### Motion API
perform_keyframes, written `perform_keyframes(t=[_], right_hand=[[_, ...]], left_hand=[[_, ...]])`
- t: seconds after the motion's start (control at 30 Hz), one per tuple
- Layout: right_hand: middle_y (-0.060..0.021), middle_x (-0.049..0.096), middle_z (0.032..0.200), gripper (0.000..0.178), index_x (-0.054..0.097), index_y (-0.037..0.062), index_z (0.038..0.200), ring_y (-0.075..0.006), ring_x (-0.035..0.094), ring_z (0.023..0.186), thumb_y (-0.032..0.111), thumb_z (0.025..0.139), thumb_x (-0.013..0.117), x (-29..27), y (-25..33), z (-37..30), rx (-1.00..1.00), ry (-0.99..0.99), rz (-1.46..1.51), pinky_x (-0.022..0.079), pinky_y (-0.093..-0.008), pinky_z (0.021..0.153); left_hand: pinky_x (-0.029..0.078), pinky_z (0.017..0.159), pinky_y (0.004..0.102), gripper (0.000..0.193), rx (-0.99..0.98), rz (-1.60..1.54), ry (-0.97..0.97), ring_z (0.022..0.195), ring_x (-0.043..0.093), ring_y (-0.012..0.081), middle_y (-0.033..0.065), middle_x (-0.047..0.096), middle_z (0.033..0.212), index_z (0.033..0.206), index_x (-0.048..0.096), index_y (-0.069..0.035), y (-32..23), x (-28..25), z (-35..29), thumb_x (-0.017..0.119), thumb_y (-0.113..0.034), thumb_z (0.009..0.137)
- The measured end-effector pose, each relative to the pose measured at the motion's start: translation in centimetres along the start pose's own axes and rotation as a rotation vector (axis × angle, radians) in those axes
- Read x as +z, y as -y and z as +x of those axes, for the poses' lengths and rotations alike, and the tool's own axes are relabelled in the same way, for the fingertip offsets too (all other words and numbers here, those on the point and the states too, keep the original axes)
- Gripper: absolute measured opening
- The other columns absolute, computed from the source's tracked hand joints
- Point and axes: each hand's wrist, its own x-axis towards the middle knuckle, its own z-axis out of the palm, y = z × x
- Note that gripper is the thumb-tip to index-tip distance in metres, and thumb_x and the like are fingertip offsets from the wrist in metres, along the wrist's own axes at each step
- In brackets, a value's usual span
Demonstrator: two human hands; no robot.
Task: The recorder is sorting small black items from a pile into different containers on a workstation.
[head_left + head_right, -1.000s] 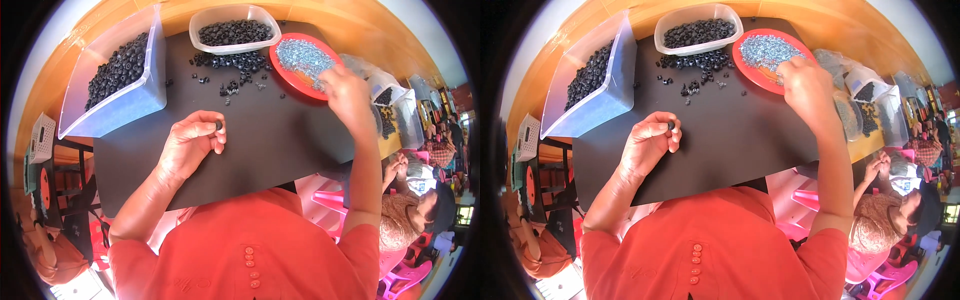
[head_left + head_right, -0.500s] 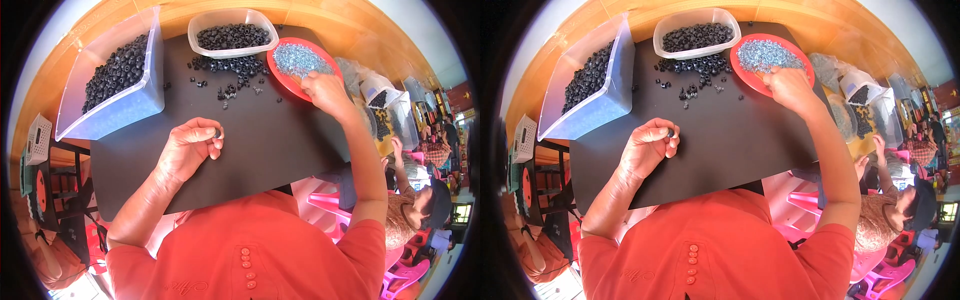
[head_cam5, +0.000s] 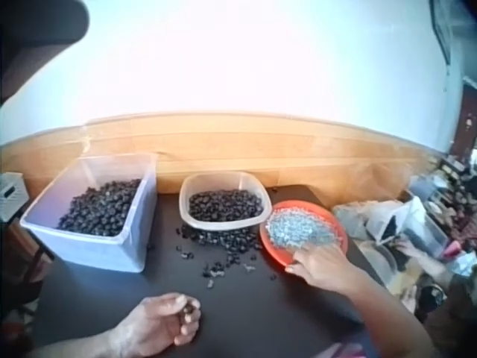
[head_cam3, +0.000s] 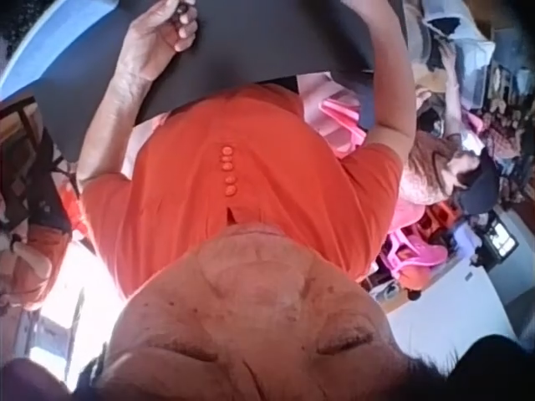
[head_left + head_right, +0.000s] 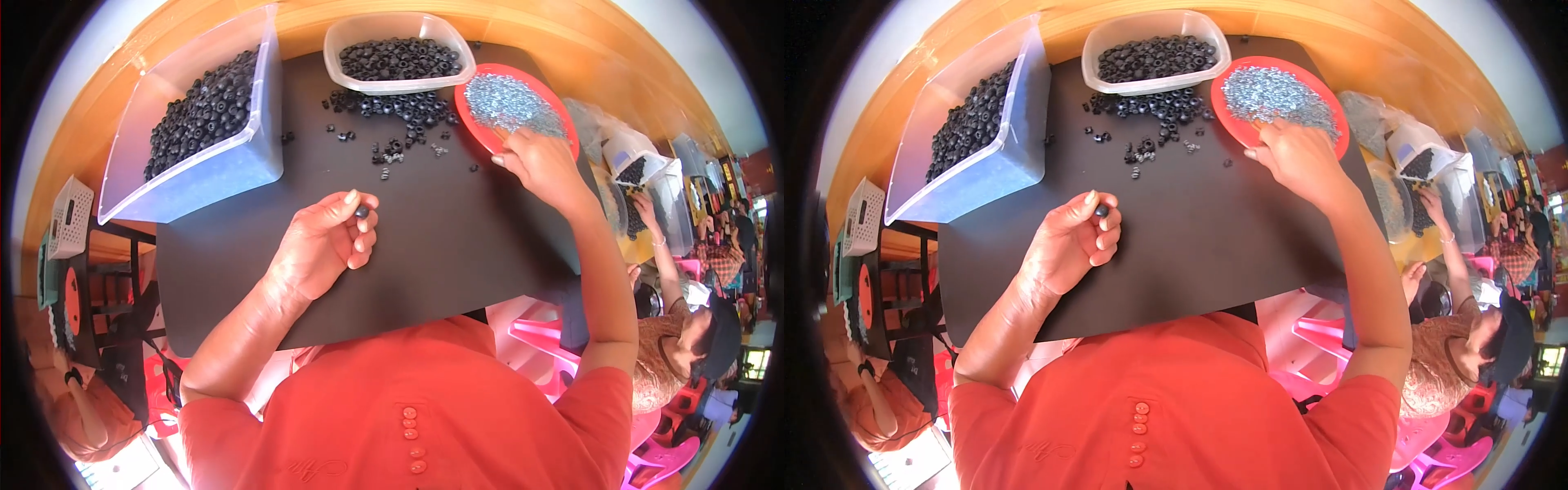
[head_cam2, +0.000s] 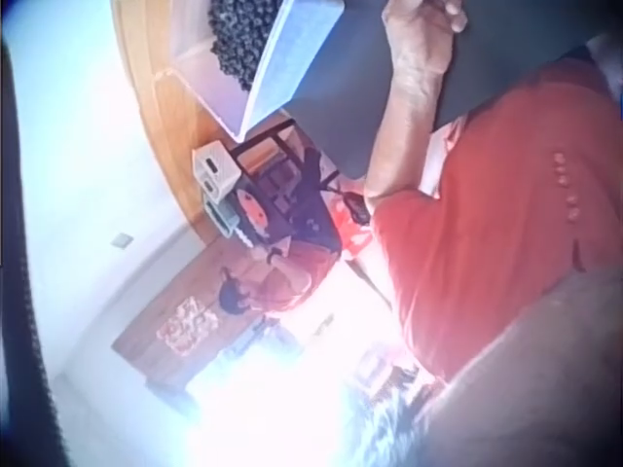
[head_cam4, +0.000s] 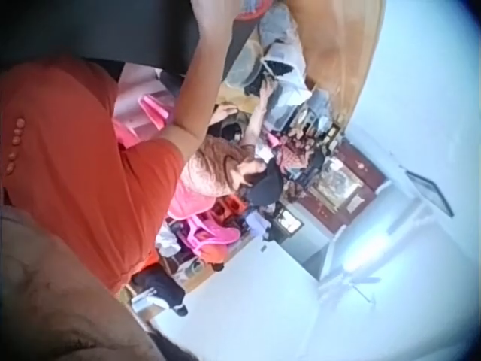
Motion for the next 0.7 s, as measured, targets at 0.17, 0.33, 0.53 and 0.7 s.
perform_keyframes(t=[0.17,0.33,0.53,0.7], right_hand=[[-0.0129,0.064,0.088,0.033,0.066,0.0016,0.103,-0.0324,0.064,0.079,0.026,0.082,0.072,1.4,1.2,0.0,-0.052,-0.142,-0.076,0.05,-0.0438,0.067],[-0.0115,0.06,0.083,0.026,0.059,0.0025,0.088,-0.0311,0.062,0.076,0.021,0.078,0.076,3.0,1.6,0.7,-0.124,-0.286,0.018,0.049,-0.041,0.064],[-0.0109,0.06,0.084,0.024,0.056,0.0032,0.082,-0.0307,0.06,0.073,0.018,0.079,0.074,3.1,2.6,1.3,-0.188,-0.402,0.052,0.048,-0.0423,0.062],[-0.0102,0.059,0.082,0.021,0.057,0.0034,0.078,-0.0302,0.06,0.07,0.014,0.079,0.075,3.1,2.9,1.3,-0.21,-0.429,0.02,0.049,-0.0405,0.061]], left_hand=[[0.033,0.048,0.0246,0.029,-0.036,-0.075,0.005,0.065,0.045,0.0135,0.0031,0.049,0.079,0.1,0.06,-0.004,-0.1,-0.1,0.0,0.061,-0.032,0.097],[0.036,0.049,0.025,0.025,-0.036,-0.144,0.042,0.066,0.048,0.0135,0.0036,0.052,0.081,0.1,0.061,-0.005,0.1,-0.3,0.1,0.063,-0.03,0.096],[0.044,0.057,0.0292,0.023,0.003,-0.146,0.024,0.073,0.059,0.016,0.0056,0.062,0.085,0.101,0.061,-0.003,0.1,-0.5,0.1,0.064,-0.025,0.096],[0.041,0.054,0.0255,0.024,-0.012,-0.148,0.053,0.07,0.052,0.014,0.0047,0.057,0.084,0.098,0.061,-0.005,0.2,-0.7,0.3,0.061,-0.029,0.097]])
